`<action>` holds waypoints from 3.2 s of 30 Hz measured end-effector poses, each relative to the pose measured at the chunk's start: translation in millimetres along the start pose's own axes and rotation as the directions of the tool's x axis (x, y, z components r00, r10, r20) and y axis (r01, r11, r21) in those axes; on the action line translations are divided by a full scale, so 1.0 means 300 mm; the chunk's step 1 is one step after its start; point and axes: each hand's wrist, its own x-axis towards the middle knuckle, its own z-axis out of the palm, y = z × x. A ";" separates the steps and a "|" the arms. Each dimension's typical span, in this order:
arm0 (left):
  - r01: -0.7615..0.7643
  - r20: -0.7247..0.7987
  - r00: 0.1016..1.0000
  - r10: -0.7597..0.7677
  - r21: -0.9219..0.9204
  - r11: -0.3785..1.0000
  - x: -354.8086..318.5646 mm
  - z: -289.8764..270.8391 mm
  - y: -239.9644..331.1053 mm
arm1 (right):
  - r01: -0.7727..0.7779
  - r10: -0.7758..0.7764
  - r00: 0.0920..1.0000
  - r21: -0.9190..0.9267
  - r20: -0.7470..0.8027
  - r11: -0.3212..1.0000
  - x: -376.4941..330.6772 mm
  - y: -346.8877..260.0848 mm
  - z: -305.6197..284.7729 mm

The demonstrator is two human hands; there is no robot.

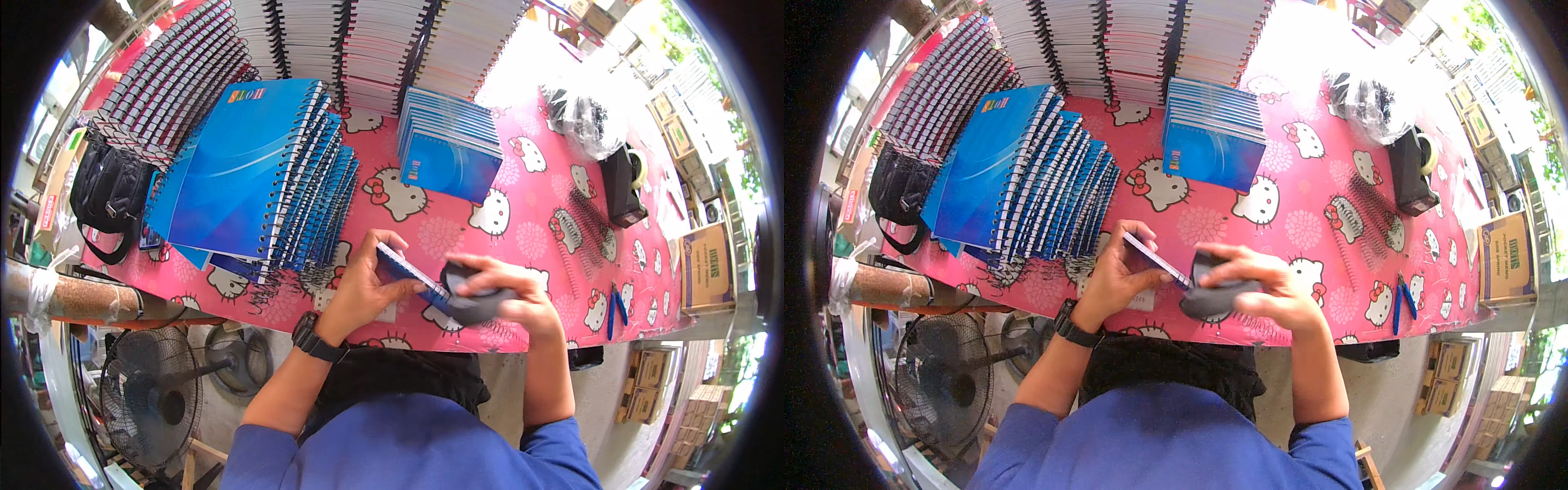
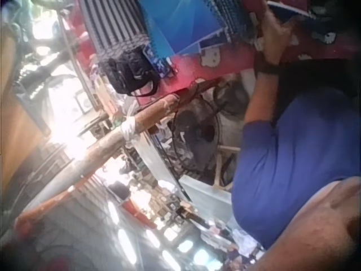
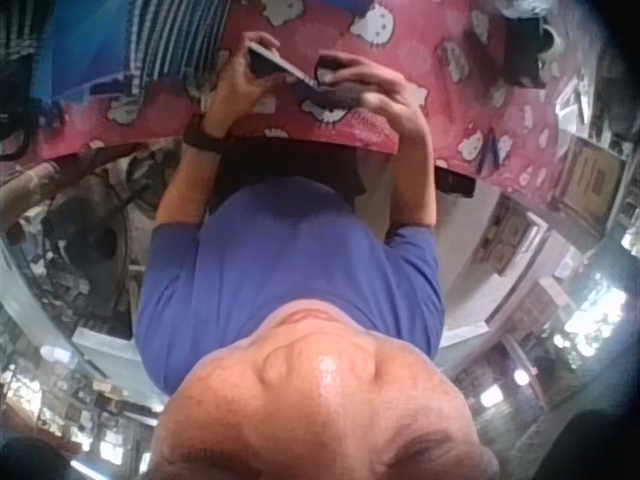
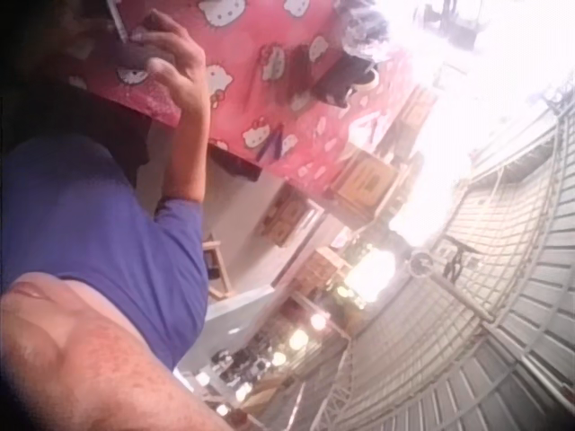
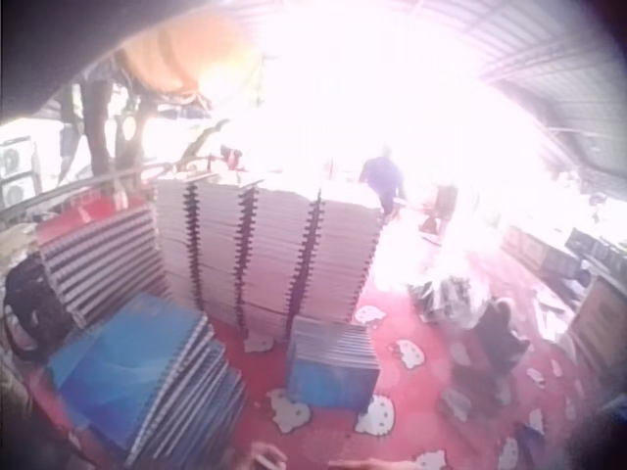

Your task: The person binds notebooks by threading plastic spirals through the holes and crimping the ends using a tool before stacking them on a table.

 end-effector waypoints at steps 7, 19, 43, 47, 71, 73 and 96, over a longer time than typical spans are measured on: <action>-0.072 0.055 0.996 0.066 0.104 0.992 0.006 0.003 0.001 | -0.030 0.032 0.999 -0.173 0.008 0.984 0.037 -0.006 0.002; -0.015 0.102 0.995 0.014 0.010 1.000 0.005 -0.002 -0.009 | 0.032 -0.025 0.998 -0.123 0.058 0.992 0.109 -0.028 0.028; -0.185 -0.010 0.983 0.185 -0.025 0.982 -0.029 0.073 0.150 | 0.076 -0.309 0.905 -0.604 -0.292 0.793 0.097 -0.122 0.196; -0.228 -0.066 0.972 0.226 -0.021 0.974 -0.038 0.070 0.154 | 0.074 -0.245 0.940 -0.560 -0.237 0.825 0.095 -0.154 0.201; -0.597 -0.435 0.580 0.689 0.348 0.723 -0.164 -0.112 0.601 | 0.489 -0.851 0.497 -0.755 -0.172 0.438 0.288 -0.435 0.184; -0.451 -0.586 0.452 0.672 0.500 0.739 -0.109 -0.178 0.590 | 0.251 -0.756 0.531 -0.781 -0.383 0.572 0.321 -0.399 0.097; -0.597 0.264 0.673 0.691 0.745 0.297 -0.112 0.138 0.309 | 0.142 -0.254 0.967 -0.833 0.001 0.534 0.091 -0.133 0.165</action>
